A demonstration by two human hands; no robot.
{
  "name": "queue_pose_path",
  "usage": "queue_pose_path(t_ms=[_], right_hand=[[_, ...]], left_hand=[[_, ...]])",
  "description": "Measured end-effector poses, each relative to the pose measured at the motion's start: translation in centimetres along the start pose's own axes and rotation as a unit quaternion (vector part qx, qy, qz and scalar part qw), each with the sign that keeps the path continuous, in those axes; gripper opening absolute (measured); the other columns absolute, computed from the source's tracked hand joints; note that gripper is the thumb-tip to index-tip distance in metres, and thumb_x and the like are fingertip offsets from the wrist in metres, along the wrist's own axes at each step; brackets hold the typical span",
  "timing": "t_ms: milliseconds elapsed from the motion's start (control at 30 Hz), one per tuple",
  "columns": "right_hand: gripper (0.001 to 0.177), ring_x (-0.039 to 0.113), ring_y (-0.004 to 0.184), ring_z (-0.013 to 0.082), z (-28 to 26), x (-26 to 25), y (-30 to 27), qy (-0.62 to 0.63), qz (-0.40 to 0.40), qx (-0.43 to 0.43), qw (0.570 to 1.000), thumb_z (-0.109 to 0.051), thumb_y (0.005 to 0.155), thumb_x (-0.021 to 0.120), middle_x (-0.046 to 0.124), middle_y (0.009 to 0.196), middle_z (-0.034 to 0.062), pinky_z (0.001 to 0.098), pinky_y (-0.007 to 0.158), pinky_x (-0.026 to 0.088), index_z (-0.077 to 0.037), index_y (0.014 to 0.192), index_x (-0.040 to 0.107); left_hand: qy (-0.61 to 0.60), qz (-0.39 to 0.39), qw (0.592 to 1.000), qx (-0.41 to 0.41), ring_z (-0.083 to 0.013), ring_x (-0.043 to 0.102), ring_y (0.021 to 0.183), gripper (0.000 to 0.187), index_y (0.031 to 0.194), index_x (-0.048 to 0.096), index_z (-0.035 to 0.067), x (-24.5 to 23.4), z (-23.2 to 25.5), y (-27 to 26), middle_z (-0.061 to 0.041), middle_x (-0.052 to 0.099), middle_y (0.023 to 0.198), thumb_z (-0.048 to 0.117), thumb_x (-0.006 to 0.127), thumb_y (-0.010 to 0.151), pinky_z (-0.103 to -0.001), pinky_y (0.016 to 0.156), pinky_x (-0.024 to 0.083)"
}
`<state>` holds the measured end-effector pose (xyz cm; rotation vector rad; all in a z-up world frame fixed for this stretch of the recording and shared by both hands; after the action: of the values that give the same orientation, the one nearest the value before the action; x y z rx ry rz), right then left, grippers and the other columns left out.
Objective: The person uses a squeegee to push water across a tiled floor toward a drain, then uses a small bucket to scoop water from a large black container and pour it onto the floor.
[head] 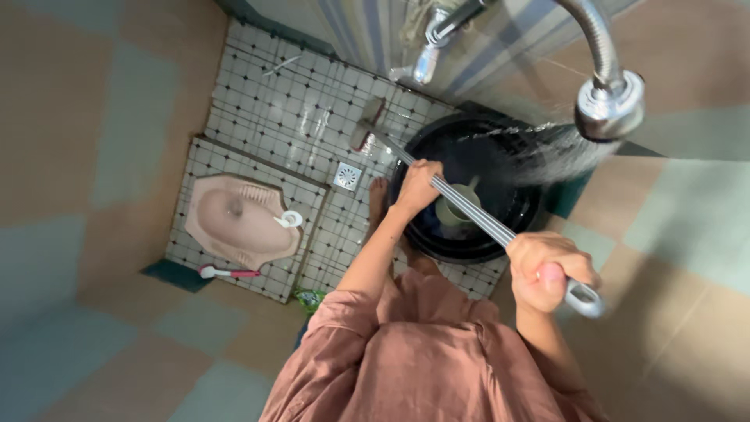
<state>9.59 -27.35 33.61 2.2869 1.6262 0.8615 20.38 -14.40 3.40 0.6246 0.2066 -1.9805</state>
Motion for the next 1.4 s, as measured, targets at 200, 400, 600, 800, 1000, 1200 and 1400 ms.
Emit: queue_pose_path(t_ms=[200, 400, 600, 800, 1000, 1200, 1400], right_hand=[[0.029, 0.039, 0.048, 0.0191, 5.9, 2.4, -0.2, 0.011, 0.012, 0.066, 0.998, -0.014, 0.105, 0.051, 0.039, 0.056, 0.0063, 0.0386, 0.046, 0.035, -0.008, 0.082, 0.035], [0.049, 0.038, 0.044, 0.0206, -2.1, 2.5, 3.7, -0.116, 0.049, 0.057, 0.99, -0.043, 0.1, 0.059, 0.041, 0.059, 0.0124, 0.0369, 0.043, 0.034, -0.002, 0.088, 0.034], [0.069, 0.032, 0.036, 0.0147, -1.9, 3.8, 5.3, -0.045, -0.007, 0.01, 0.999, -0.075, 0.095, 0.044, 0.038, 0.049, 0.0017, 0.0337, 0.04, 0.029, -0.008, 0.075, 0.041], [0.068, 0.031, 0.033, 0.0139, 2.7, 5.6, 5.5, 0.009, -0.018, -0.031, 0.999, -0.073, 0.097, 0.043, 0.037, 0.045, -0.0017, 0.0327, 0.037, 0.028, -0.009, 0.074, 0.043], [0.066, 0.028, 0.037, 0.0146, 2.7, 2.4, 4.4, -0.01, 0.022, 0.021, 0.999, -0.074, 0.095, 0.043, 0.037, 0.051, 0.0012, 0.0345, 0.042, 0.028, -0.009, 0.081, 0.04], [0.06, 0.029, 0.037, 0.0127, -2.2, -3.0, 1.6, -0.031, 0.082, 0.049, 0.995, -0.067, 0.102, 0.034, 0.039, 0.051, 0.0008, 0.036, 0.042, 0.034, -0.013, 0.077, 0.043], [0.039, 0.025, 0.039, 0.0137, 4.2, -1.7, 0.8, 0.103, 0.118, 0.077, 0.985, -0.041, 0.105, 0.031, 0.038, 0.05, 0.002, 0.0355, 0.049, 0.031, -0.011, 0.081, 0.041]], left_hand=[[0.026, 0.052, 0.998, 0.0, -0.0417, 0.06, 0.074, 0.014, 0.067, 0.055, 0.005, -4.9, -7.3, 1.2, -0.017, 0.062, 0.072, 0.013, 0.065, 0.074, -0.049, 0.074, 0.046], [-0.059, -0.006, 0.998, 0.001, -0.0417, 0.063, 0.079, 0.014, 0.072, 0.057, 0.005, -1.0, 0.6, 2.4, -0.017, 0.062, 0.072, 0.016, 0.066, 0.076, -0.049, 0.074, 0.048], [-0.099, -0.011, 0.995, 0.01, -0.0385, 0.064, 0.077, 0.008, 0.073, 0.059, 0.007, -2.5, 3.3, 3.5, -0.014, 0.065, 0.073, 0.011, 0.065, 0.077, -0.047, 0.084, 0.053], [-0.068, 0.016, 0.997, -0.027, -0.0387, 0.065, 0.079, 0.008, 0.072, 0.061, 0.006, -6.5, -0.9, 3.4, -0.014, 0.067, 0.074, 0.01, 0.066, 0.076, -0.047, 0.077, 0.051], [-0.029, -0.006, 0.999, -0.015, -0.041, 0.064, 0.08, 0.009, 0.071, 0.06, 0.006, -4.4, -2.2, 4.0, -0.015, 0.067, 0.074, 0.011, 0.065, 0.076, -0.049, 0.079, 0.049], [-0.046, -0.066, 0.997, -0.005, -0.0419, 0.064, 0.078, 0.01, 0.071, 0.057, 0.005, -1.1, -0.5, 3.8, -0.018, 0.065, 0.073, 0.013, 0.063, 0.074, -0.048, 0.084, 0.05], [0.024, -0.062, 0.998, -0.003, -0.0446, 0.065, 0.085, 0.013, 0.071, 0.058, 0.005, -3.5, -6.3, 2.8, -0.02, 0.068, 0.079, 0.015, 0.059, 0.078, -0.051, 0.084, 0.05]])
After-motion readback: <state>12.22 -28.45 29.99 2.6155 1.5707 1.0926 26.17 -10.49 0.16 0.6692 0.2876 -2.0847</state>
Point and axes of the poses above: each hand's wrist, its own y-axis towards the middle knuckle, its own x-axis out of the palm, z = x × y, the point moved 6 cm from there along y, towards the middle knuckle
